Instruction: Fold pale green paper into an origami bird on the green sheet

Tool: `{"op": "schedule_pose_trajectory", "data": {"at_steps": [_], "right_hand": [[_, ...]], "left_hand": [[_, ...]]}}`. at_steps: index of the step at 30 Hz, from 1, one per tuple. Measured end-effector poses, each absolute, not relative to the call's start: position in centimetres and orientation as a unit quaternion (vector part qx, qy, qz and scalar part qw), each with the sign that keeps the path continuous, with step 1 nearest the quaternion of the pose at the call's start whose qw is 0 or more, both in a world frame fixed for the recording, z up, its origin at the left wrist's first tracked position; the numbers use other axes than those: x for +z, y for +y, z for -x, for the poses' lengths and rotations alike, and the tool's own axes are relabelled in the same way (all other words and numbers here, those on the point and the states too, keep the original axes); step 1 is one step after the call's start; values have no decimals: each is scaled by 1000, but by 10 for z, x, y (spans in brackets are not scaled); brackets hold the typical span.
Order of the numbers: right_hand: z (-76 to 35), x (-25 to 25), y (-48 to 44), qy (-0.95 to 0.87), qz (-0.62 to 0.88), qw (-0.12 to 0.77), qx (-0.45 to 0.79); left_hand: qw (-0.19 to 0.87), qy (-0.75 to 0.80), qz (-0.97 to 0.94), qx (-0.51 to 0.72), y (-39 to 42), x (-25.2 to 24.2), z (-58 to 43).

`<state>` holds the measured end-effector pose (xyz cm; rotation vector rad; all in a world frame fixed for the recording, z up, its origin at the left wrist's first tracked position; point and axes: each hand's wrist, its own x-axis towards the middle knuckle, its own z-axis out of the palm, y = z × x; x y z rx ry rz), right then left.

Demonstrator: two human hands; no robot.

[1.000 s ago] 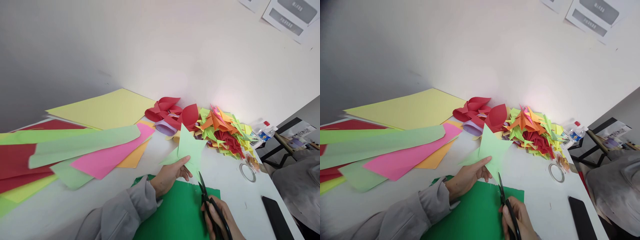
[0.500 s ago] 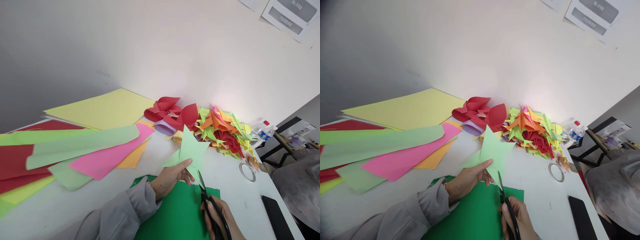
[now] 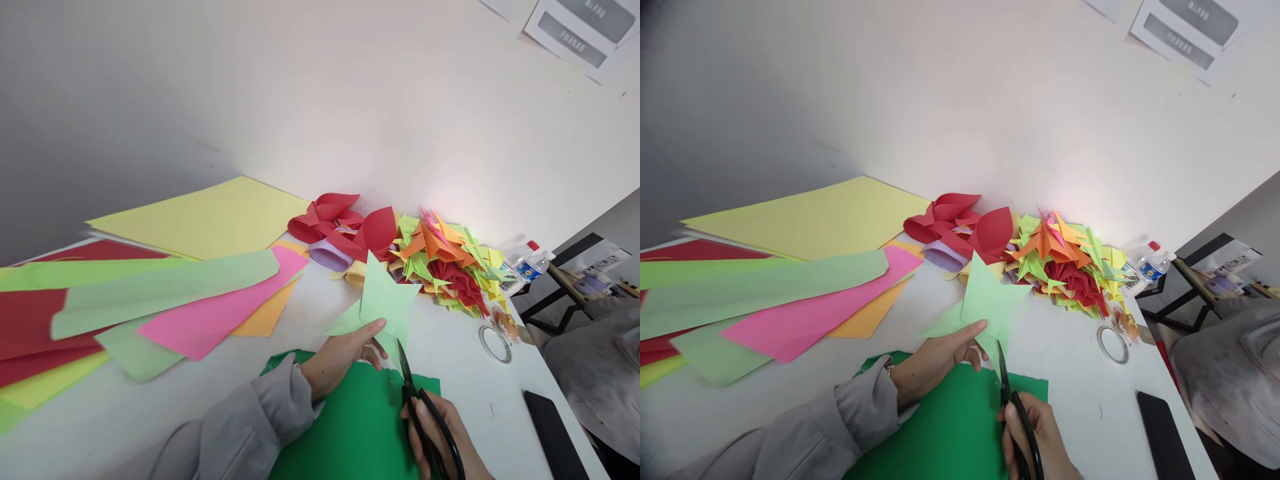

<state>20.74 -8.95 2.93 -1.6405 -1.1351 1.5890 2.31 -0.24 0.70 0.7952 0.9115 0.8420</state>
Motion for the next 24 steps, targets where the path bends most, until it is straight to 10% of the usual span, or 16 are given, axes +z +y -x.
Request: {"op": "schedule_pose_trajectory", "data": {"at_steps": [24], "right_hand": [[-212,22,-82,-516,601,236,563]], "left_hand": [[753,397,-340,401,-3,12,-25]]}}
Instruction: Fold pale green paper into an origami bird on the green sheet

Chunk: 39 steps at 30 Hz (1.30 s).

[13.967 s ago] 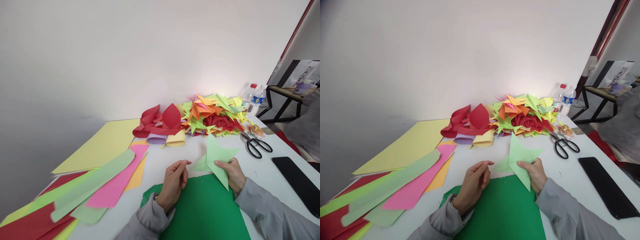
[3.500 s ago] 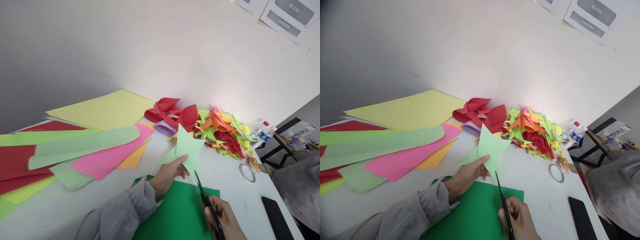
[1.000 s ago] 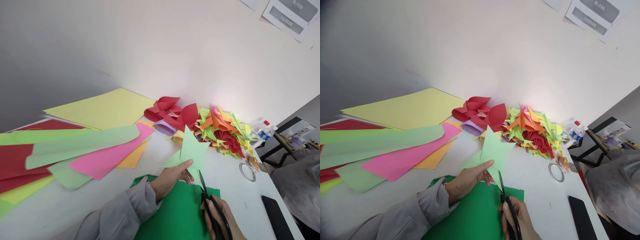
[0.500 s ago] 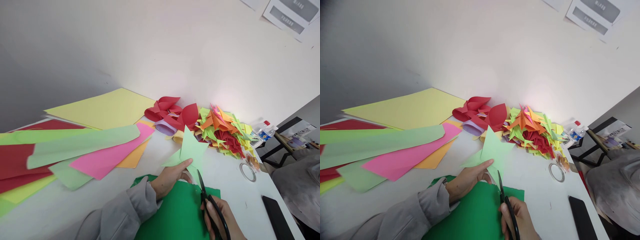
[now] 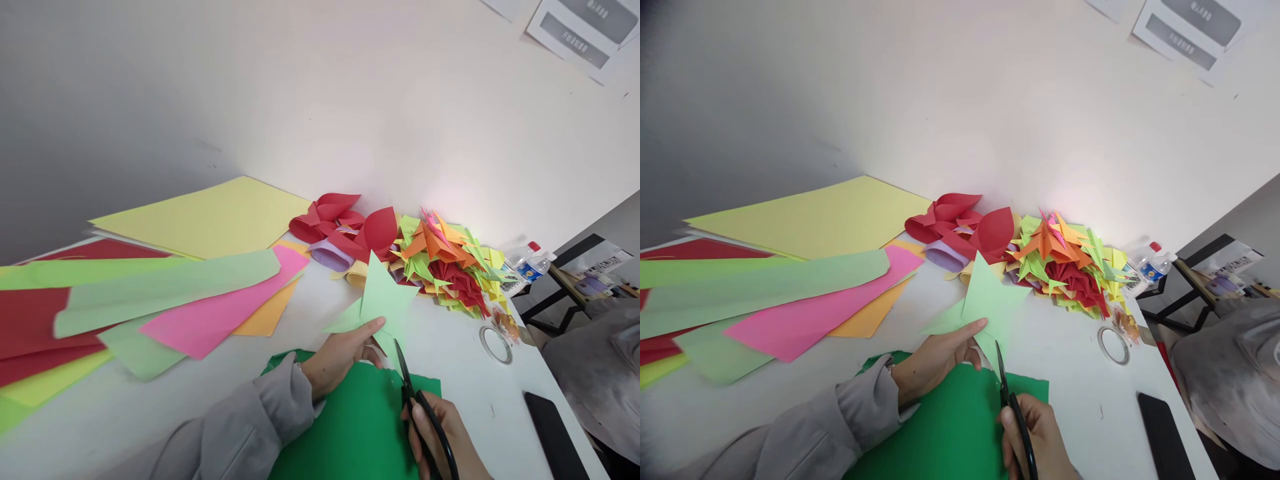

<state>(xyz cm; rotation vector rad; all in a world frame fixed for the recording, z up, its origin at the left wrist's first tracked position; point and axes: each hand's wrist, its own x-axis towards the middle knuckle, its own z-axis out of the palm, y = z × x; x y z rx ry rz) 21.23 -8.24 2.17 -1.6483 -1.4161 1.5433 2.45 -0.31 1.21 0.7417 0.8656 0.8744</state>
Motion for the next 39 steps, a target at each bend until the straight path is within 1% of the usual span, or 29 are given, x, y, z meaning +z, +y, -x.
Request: {"op": "schedule_pose_trajectory", "data": {"at_steps": [13,19,28,39], "right_hand": [[-208,26,-86,-475,614,257,577],[-210,20,-90,-466,624,261,571],[-216,15,-86,-528,592,245,557],[-209,22,-86,-487,608,264,569]], "left_hand": [[777,347,-330,408,-1,10,-25],[768,375,-333,398,-3,10,-26],[766,373,-335,403,-2,6,-27],[767,367,-343,399,-3,7,-26]]}}
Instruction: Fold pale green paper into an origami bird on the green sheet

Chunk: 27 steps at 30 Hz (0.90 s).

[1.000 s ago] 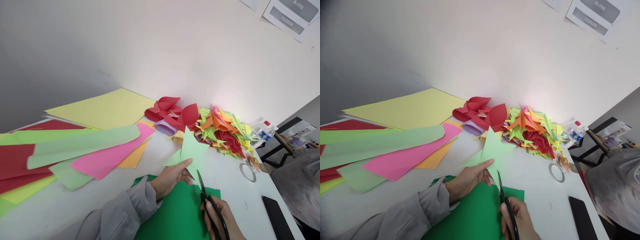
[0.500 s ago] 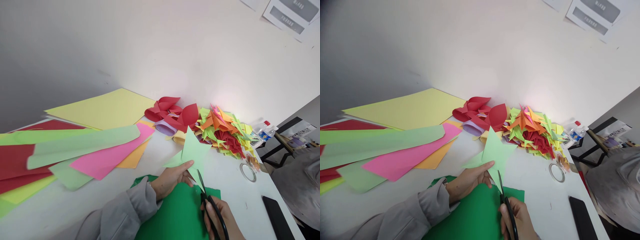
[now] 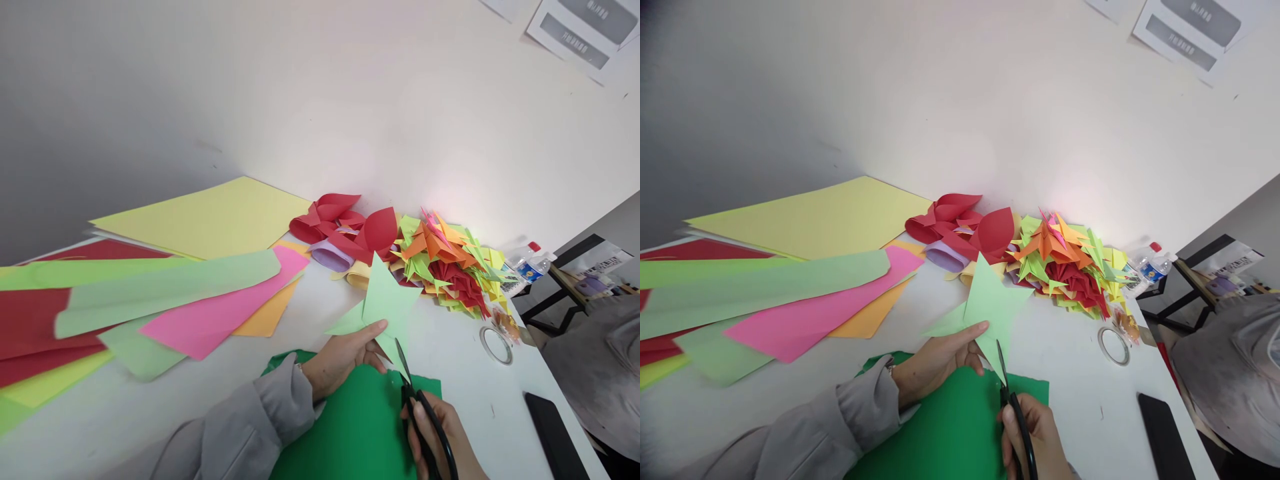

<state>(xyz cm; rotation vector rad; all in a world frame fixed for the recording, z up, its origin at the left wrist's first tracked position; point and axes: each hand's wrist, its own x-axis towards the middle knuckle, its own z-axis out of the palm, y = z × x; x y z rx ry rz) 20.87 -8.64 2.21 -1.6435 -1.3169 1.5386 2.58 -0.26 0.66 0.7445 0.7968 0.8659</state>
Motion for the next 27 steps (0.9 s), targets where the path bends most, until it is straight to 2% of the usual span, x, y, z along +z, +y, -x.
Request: {"op": "schedule_pose_trajectory", "data": {"at_steps": [27], "right_hand": [[-216,16,-88,-548,587,244,544]], "left_hand": [[765,372,-340,401,-3,10,-26]]}}
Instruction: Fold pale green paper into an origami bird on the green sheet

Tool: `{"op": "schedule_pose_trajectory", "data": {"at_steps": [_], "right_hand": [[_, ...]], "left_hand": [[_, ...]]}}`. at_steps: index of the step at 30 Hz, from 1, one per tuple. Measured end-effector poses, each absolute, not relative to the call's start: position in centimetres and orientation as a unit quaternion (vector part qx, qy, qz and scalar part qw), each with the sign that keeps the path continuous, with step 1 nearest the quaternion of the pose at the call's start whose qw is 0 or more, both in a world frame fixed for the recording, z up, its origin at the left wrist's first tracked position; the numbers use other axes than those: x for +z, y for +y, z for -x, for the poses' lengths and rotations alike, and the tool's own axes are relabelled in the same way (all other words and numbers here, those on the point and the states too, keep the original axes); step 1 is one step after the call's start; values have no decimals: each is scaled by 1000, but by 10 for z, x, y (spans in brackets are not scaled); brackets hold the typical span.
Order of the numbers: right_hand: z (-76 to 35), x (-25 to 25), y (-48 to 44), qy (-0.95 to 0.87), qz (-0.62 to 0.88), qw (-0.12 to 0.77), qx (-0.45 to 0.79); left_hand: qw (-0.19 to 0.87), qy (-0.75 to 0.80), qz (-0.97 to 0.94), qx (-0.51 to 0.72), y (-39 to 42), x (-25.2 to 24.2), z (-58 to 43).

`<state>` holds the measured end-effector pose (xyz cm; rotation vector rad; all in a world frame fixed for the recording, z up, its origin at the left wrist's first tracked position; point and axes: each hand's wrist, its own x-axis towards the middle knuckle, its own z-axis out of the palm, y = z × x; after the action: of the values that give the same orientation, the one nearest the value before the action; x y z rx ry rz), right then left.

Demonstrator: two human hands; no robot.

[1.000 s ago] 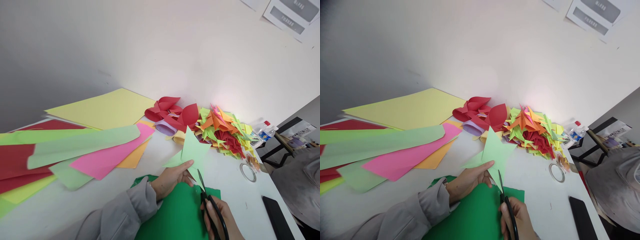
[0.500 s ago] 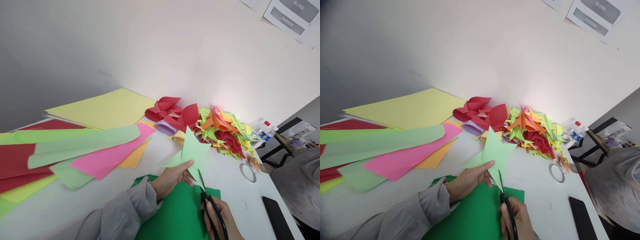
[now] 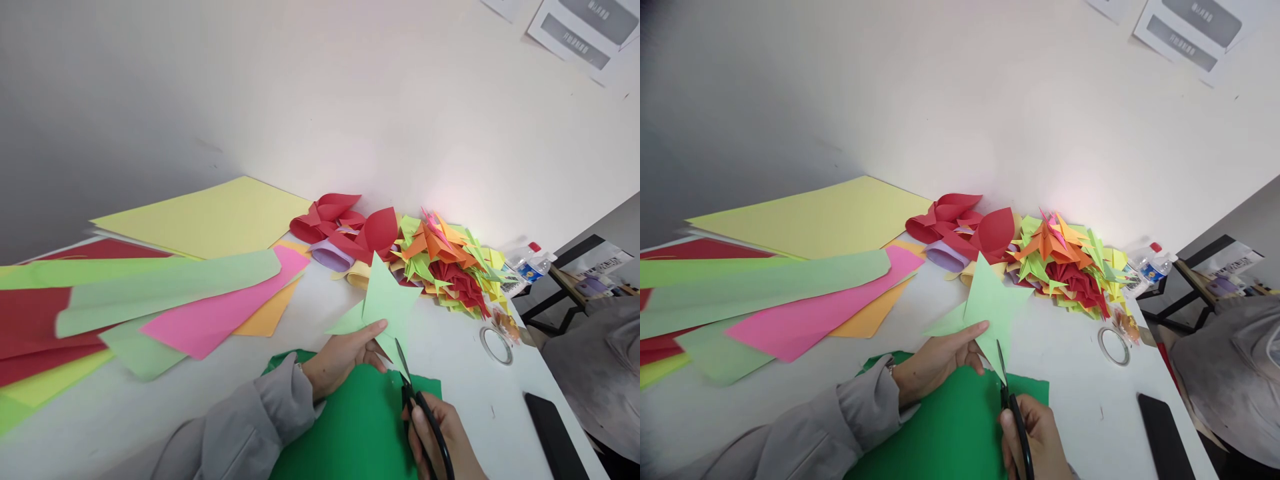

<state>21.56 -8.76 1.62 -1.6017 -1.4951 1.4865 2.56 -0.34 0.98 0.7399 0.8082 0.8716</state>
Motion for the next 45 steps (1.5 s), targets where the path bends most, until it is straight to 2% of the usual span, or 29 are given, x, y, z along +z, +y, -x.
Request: {"op": "schedule_pose_trajectory", "data": {"at_steps": [18,45], "right_hand": [[-220,10,-87,-529,598,247,549],[-211,20,-93,-564,608,274,487]], "left_hand": [[766,379,-325,405,-4,14,-25],[760,388,-332,402,-4,11,-25]]}}
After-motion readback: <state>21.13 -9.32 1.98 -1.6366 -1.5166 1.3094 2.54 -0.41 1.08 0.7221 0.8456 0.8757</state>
